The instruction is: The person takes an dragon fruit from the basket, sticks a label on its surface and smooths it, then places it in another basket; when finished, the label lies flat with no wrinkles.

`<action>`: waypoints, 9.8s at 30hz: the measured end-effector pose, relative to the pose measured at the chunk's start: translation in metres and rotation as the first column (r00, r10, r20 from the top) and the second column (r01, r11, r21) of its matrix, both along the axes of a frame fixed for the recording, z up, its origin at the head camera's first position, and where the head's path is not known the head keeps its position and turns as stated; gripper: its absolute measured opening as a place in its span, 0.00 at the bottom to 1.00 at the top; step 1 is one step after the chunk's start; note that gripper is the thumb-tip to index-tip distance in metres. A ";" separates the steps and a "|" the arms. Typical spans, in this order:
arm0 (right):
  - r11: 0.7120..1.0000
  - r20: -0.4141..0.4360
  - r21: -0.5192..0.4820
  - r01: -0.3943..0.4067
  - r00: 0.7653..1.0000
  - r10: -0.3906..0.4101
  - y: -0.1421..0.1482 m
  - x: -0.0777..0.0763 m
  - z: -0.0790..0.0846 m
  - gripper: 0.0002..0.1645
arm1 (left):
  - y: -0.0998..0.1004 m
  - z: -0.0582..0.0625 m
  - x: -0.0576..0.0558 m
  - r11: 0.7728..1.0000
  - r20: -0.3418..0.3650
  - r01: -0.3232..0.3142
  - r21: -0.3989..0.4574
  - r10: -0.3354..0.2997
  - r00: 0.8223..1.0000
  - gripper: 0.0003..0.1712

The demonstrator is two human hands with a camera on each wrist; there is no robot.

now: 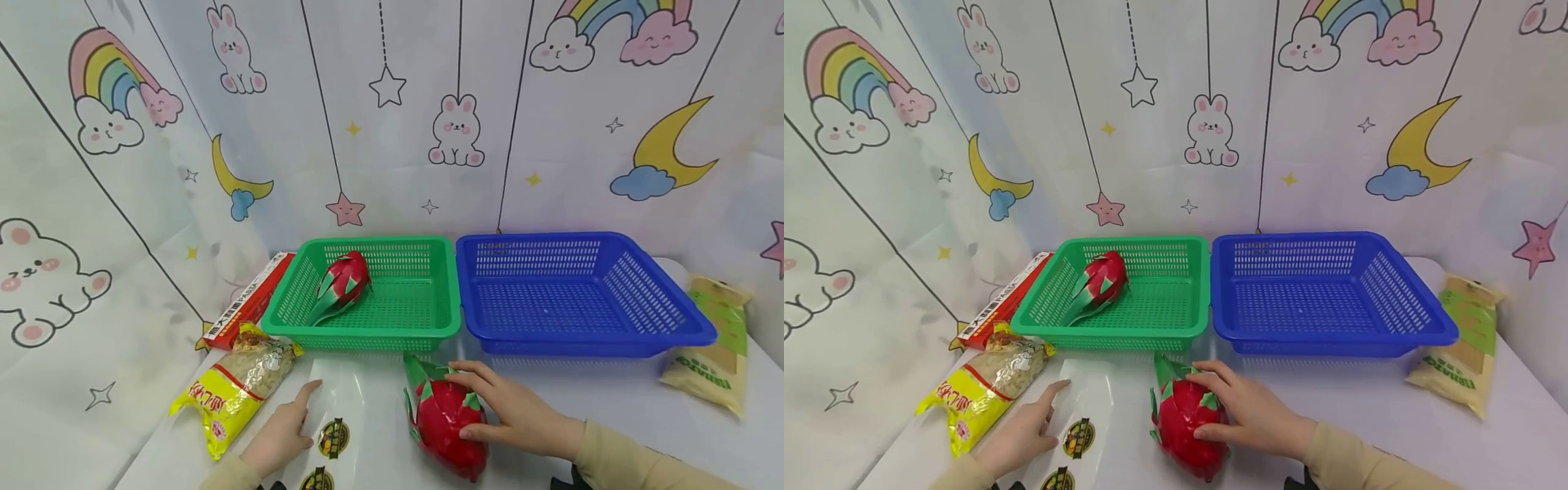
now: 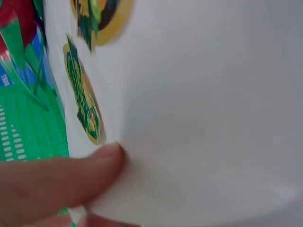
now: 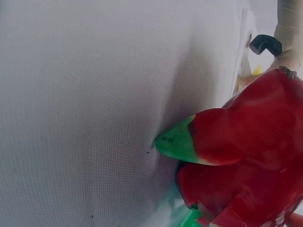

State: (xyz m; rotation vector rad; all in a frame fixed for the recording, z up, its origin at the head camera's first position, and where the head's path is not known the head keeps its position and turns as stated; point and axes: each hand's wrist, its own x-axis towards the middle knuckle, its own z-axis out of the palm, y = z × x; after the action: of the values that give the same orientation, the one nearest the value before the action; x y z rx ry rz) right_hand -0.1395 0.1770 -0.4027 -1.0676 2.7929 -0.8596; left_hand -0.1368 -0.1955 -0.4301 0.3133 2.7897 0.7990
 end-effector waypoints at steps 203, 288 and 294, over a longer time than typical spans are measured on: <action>0.966 -0.516 -0.208 -0.151 0.856 0.022 -0.019 0.000 0.051 0.12 | -0.001 0.004 0.004 0.960 -0.254 -0.139 -0.245 0.074 0.964 0.44; 0.936 -0.220 -0.143 0.320 0.912 -0.346 -0.026 0.041 -0.001 0.51 | 0.141 0.021 0.008 0.845 -0.390 0.526 0.096 -0.455 0.801 0.42; 0.922 0.035 -0.104 0.373 0.928 -0.372 -0.034 0.040 -0.003 0.51 | 0.150 0.016 0.012 0.875 -0.458 0.482 0.045 -0.411 0.788 0.44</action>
State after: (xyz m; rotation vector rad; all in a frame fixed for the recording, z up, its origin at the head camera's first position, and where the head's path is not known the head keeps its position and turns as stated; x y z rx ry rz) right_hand -0.0993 0.1435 -0.4055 -0.5341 3.0173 -1.0556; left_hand -0.1245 -0.0459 -0.4146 1.2837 2.8346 0.9163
